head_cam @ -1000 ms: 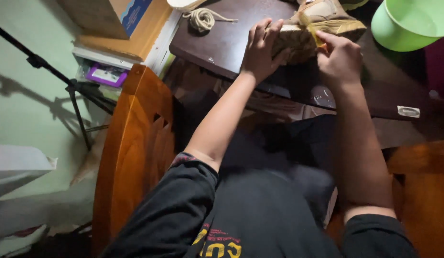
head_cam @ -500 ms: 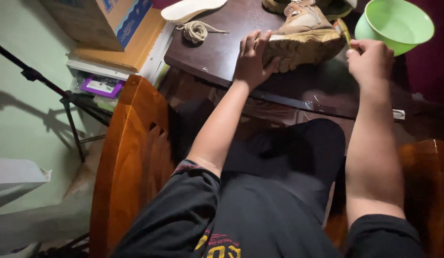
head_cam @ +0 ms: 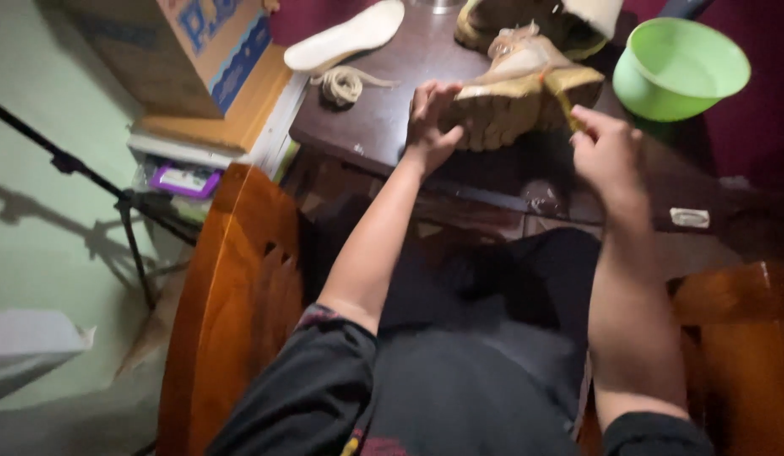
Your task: Cleaning the exterior and sole of a tan boot using a toothbrush and cleaning solution.
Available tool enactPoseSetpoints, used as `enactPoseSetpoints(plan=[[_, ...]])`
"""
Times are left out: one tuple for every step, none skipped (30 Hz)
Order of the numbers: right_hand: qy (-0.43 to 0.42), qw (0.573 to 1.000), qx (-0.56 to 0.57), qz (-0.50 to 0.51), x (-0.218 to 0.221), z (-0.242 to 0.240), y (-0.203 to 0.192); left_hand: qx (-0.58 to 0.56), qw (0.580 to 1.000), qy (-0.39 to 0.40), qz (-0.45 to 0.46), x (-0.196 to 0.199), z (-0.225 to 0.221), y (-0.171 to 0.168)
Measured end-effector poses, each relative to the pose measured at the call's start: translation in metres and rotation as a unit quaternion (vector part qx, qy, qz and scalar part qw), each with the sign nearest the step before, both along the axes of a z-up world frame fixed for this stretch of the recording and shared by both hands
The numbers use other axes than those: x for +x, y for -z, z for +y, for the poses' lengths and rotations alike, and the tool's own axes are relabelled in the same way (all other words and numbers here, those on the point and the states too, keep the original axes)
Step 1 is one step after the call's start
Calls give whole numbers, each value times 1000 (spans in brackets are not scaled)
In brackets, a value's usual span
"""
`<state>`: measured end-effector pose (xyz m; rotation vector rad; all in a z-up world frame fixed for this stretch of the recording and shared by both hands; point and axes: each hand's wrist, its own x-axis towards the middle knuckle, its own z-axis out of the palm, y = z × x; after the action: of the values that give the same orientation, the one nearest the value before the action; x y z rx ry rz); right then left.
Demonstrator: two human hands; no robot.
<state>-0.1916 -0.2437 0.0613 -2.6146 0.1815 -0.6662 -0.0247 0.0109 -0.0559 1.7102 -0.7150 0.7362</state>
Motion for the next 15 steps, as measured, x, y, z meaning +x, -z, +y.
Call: enactPoseSetpoints(plan=[[3,1000,-2,-12,3,-4,13,-2,1000,3,-12,3,0,4],[-13,1000,10,-17,7,-8,25,4,1000,-2,-18,7,-1,8],[-28,999,18,-26,13,-12,33,8,1000,-7,-28,14,-3,8],[-25,999,13,-40,5,3,21,3,999,-4,-42,14,-2,3],[-40,996,50,-66,-5,19,14,-1,1000,3,-29,11,0,2],[-57,990,87,-92,-15,35,8,-5,1000,10,-15,9,2,1],[-56,989,86,-102,-15,43,7,-6,1000,12,-24,11,1,2],[-66,986,110,-109,-15,52,6,-6,1000,14,-9,13,1,3],[-78,981,134,-116,-16,62,6,-6,1000,14,6,13,3,4],[-79,980,134,-126,-14,67,5,-5,1000,15,-4,10,4,-3],[-69,986,129,-83,-13,71,5,-17,1000,19,2,5,5,-7],[-60,990,124,-41,-11,76,6,-29,999,22,7,0,7,-10],[-60,989,125,-45,-8,73,5,-28,999,23,3,-2,7,-13],[-36,993,110,-4,-4,71,4,-35,999,23,5,-2,8,-16],[-12,995,94,43,-4,67,6,-42,999,23,12,-7,8,-14]])
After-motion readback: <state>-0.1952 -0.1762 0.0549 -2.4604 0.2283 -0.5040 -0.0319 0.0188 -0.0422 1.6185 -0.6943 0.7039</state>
